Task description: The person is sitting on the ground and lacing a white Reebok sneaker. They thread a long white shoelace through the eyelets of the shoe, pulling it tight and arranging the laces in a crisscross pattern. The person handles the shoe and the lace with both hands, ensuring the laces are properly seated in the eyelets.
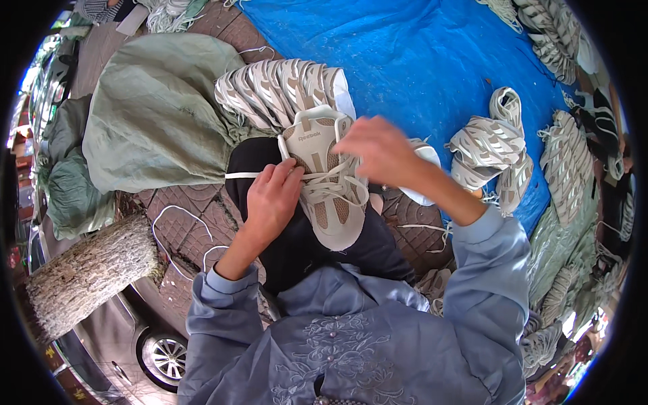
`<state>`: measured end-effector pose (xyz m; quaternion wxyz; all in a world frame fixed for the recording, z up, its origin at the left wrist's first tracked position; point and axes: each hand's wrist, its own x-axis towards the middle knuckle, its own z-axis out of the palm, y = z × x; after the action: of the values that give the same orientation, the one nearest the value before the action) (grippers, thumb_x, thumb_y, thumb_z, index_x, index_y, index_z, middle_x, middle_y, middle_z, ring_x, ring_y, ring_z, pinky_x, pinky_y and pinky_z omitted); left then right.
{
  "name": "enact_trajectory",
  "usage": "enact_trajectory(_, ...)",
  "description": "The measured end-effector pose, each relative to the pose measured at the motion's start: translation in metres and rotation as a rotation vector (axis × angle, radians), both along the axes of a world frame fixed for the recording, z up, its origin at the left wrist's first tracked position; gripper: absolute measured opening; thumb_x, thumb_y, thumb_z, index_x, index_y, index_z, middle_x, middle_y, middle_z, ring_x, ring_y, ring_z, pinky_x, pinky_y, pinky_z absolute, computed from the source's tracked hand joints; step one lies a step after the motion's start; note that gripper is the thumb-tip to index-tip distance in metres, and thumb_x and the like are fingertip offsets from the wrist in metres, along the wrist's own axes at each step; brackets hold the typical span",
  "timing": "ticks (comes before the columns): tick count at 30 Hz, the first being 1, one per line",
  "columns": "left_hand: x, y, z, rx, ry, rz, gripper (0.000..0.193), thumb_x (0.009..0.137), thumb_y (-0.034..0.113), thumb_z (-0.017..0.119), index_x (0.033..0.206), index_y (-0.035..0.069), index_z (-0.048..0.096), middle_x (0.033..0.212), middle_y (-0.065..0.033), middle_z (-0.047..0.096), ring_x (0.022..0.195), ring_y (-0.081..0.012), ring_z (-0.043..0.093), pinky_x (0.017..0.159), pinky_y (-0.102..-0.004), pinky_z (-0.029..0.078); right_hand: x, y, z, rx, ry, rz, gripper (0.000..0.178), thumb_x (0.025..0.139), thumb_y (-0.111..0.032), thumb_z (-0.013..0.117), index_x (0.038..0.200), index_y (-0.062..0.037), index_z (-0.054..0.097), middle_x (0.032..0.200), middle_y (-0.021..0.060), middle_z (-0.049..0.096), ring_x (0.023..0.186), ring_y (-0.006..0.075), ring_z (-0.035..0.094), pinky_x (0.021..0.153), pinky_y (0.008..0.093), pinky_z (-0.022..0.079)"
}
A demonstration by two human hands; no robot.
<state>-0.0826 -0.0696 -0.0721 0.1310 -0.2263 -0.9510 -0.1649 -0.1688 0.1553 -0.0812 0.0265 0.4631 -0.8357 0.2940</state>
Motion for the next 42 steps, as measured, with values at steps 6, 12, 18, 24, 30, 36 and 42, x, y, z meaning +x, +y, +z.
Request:
enact_trajectory(6,-0.006,-0.001,0.004,-0.002,-0.099,-0.042,0.013,0.067,0.005,0.059,0.08,0.004,0.057,0.09,-0.0068,0.054,0.074,-0.0218,0.054,0.064,-0.0317,0.046,0.023,-0.037,-0.004,-0.008,-0.319,-0.061,0.02,0.057,-0.008,0.062,0.077,-0.0096,0.061,0.064,0.0039,0.055,0.075,0.0184,0.053,0.069,0.0331,0.039)
enact_trajectory(12,-0.011,-0.002,0.002,0.045,-0.152,-0.064,0.008,0.067,0.004,0.059,0.074,0.005,0.055,0.085,-0.0063,0.055,0.075,-0.0228,0.056,0.062,-0.0326,0.047,0.004,-0.016,0.016,-0.144,0.098,-0.223,0.013,0.059,-0.004,0.06,0.072,-0.0073,0.059,0.069,0.0064,0.055,0.071,0.0233,0.053,0.06,0.0341,0.042)
enact_trajectory(18,-0.016,-0.001,0.002,0.245,-0.155,-0.049,0.009,0.068,0.0,0.057,0.073,0.004,0.051,0.072,-0.0093,0.054,0.065,-0.0271,0.056,0.055,-0.0346,0.046,0.073,-0.017,-0.005,0.037,0.059,-0.167,0.029,0.056,-0.002,0.06,0.084,-0.0089,0.059,0.068,0.0047,0.054,0.067,0.0212,0.052,0.061,0.0326,0.04)
enact_trajectory(24,-0.02,-0.004,0.005,0.299,-0.239,-0.013,0.009,0.069,-0.001,0.055,0.075,0.004,0.051,0.066,-0.0112,0.053,0.058,-0.0296,0.055,0.05,-0.0365,0.045,0.044,-0.012,0.004,-0.37,-1.08,-0.301,0.037,0.059,0.005,0.053,0.096,0.0028,0.055,0.062,0.0052,0.055,0.059,0.0147,0.057,0.056,0.0298,0.046)
enact_trajectory(30,-0.023,-0.007,0.006,0.25,-0.255,-0.067,0.01,0.071,0.001,0.055,0.08,0.005,0.055,0.068,-0.0113,0.054,0.063,-0.03,0.056,0.053,-0.037,0.045,0.014,-0.023,0.026,-0.396,-1.686,-0.073,0.048,0.053,0.006,0.056,0.101,0.0057,0.053,0.064,0.0078,0.057,0.055,0.0138,0.056,0.054,0.0257,0.047)
enact_trajectory(36,-0.029,-0.014,0.008,0.19,-0.365,-0.054,0.004,0.073,0.005,0.054,0.076,0.005,0.057,0.069,-0.0108,0.054,0.065,-0.0294,0.056,0.057,-0.0369,0.045,0.002,-0.012,0.045,0.232,-0.922,-0.104,0.033,0.052,0.0,0.055,0.084,-0.0031,0.065,0.061,0.008,0.059,0.052,0.0122,0.055,0.05,0.026,0.043)
enact_trajectory(42,-0.032,-0.014,0.009,0.192,-0.388,-0.066,0.004,0.073,0.006,0.053,0.074,0.004,0.056,0.069,-0.0112,0.054,0.064,-0.0296,0.056,0.057,-0.0368,0.045,0.005,-0.021,0.042,0.17,-0.989,0.03,0.009,0.057,-0.011,0.064,0.059,-0.002,0.061,0.052,0.0011,0.053,0.05,0.0079,0.047,0.05,0.0251,0.037)
